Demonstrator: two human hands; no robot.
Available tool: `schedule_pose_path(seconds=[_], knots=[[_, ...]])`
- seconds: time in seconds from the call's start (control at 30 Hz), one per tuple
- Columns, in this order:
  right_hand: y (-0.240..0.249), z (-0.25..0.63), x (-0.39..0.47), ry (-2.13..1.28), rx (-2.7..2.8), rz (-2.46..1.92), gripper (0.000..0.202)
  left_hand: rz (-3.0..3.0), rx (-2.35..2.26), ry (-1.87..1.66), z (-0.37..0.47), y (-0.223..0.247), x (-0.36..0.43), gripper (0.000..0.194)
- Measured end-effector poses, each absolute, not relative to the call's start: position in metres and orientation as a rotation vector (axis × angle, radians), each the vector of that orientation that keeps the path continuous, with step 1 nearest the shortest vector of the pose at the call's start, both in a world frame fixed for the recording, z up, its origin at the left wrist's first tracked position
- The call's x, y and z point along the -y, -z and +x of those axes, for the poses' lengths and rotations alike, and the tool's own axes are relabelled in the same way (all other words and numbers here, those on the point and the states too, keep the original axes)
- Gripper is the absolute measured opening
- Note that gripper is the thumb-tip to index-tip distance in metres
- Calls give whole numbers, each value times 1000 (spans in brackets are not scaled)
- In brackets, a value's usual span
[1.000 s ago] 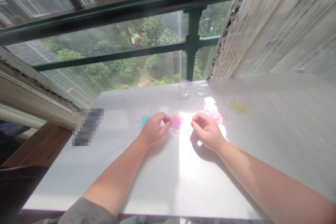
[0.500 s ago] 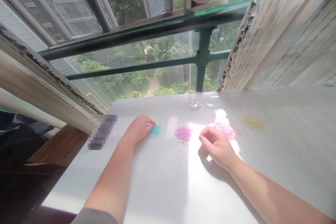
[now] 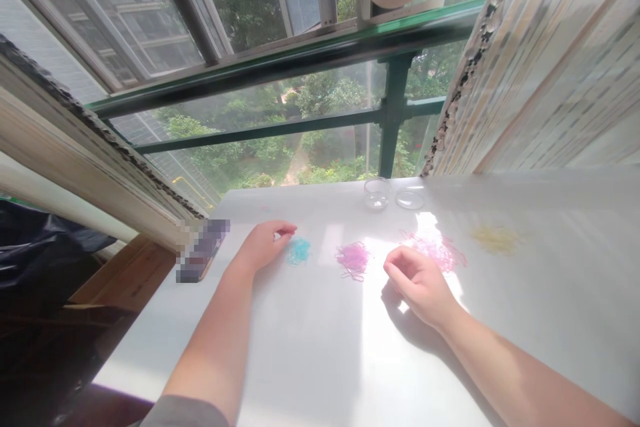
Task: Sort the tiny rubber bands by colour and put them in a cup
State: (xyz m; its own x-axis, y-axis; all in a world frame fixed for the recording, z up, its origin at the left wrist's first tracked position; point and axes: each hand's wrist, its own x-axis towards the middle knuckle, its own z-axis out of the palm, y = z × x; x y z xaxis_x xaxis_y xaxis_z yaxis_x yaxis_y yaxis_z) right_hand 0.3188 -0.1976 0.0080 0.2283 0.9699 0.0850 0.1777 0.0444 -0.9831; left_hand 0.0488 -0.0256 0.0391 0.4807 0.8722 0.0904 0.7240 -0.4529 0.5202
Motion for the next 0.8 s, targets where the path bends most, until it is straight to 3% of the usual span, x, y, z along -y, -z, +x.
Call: schedule_pose_path(seconds=[0.33, 0.6, 0.8], knots=[[-5, 322, 198, -894, 1230, -1411, 14, 2319, -1285, -513, 49, -41, 28, 23], [-5, 321, 197, -872, 1261, -1427, 16, 1938, -1098, -860, 51, -31, 22, 21], [-5, 322, 196, -867, 1265, -1445, 16, 1761, -1026, -915, 55, -26, 21, 23]])
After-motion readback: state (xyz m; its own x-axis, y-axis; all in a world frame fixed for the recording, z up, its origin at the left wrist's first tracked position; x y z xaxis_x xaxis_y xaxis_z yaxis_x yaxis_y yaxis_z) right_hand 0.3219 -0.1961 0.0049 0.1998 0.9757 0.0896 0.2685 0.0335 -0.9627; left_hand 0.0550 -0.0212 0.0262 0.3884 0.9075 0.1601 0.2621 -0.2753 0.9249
